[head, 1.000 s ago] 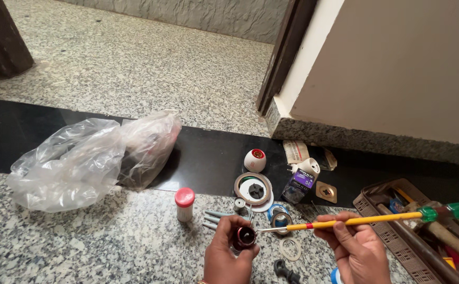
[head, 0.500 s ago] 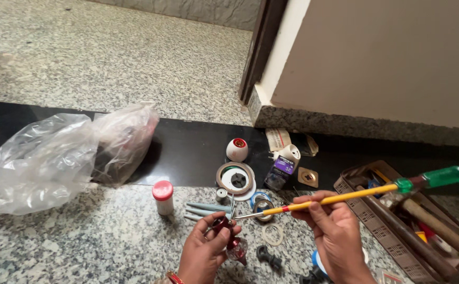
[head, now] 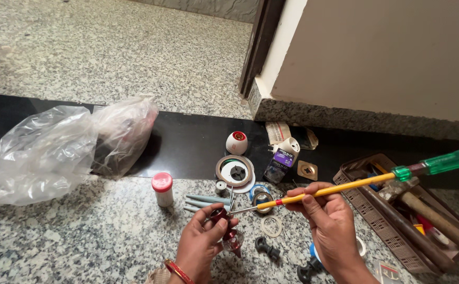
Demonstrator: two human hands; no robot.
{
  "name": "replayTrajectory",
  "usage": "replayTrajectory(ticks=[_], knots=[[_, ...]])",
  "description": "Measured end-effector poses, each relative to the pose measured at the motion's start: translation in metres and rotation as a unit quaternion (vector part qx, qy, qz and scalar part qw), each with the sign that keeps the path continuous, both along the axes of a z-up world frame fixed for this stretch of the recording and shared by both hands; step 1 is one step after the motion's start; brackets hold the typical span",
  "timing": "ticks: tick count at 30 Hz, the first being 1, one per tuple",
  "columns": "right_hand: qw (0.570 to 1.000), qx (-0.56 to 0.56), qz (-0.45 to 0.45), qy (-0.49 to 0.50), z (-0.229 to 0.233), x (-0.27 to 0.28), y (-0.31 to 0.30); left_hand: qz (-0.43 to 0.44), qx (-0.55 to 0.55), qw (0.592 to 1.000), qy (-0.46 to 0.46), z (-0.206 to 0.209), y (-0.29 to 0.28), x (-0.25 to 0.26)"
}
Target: The person sits on the floor and handles various small hardware items, including a plastic case, a red cylindrical object, and a screwdriver. They open the case, pick up the red object, and use the screwdriver to manipulate it before setting it down.
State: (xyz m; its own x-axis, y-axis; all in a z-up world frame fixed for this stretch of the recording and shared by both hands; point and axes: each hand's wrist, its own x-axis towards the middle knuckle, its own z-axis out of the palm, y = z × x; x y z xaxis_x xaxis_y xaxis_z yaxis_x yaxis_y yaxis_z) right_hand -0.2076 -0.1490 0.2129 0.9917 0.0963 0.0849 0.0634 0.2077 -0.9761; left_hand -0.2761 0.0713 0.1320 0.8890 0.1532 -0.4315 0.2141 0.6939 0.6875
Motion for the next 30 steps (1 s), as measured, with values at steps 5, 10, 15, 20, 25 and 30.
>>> replayTrajectory(ticks=[5, 10, 15, 20, 25, 30], knots=[[0.999, -0.001, 0.030, -0.032, 0.002, -0.002, -0.001, -0.025, 0.032, 0.999, 0.034, 0.017, 0.004, -0.004], [0.997, 0.021, 0.064, -0.050, 0.001, -0.002, -0.004, -0.036, 0.044, 0.998, 0.036, 0.024, 0.007, -0.006], [0.993, 0.040, 0.090, -0.065, -0.002, -0.001, -0.006, -0.043, 0.050, 0.998, -0.014, 0.018, 0.010, -0.005], [0.989, 0.047, 0.110, -0.082, -0.006, -0.001, -0.005, -0.044, 0.060, 0.996, -0.050, 0.017, 0.007, -0.008], [0.980, 0.083, 0.146, -0.105, -0.003, 0.000, -0.010, -0.096, 0.073, 0.992, -0.029, 0.036, 0.014, -0.010], [0.974, 0.100, 0.173, -0.107, 0.004, -0.012, -0.016, -0.130, 0.099, 0.986, -0.013, 0.063, 0.015, -0.020]])
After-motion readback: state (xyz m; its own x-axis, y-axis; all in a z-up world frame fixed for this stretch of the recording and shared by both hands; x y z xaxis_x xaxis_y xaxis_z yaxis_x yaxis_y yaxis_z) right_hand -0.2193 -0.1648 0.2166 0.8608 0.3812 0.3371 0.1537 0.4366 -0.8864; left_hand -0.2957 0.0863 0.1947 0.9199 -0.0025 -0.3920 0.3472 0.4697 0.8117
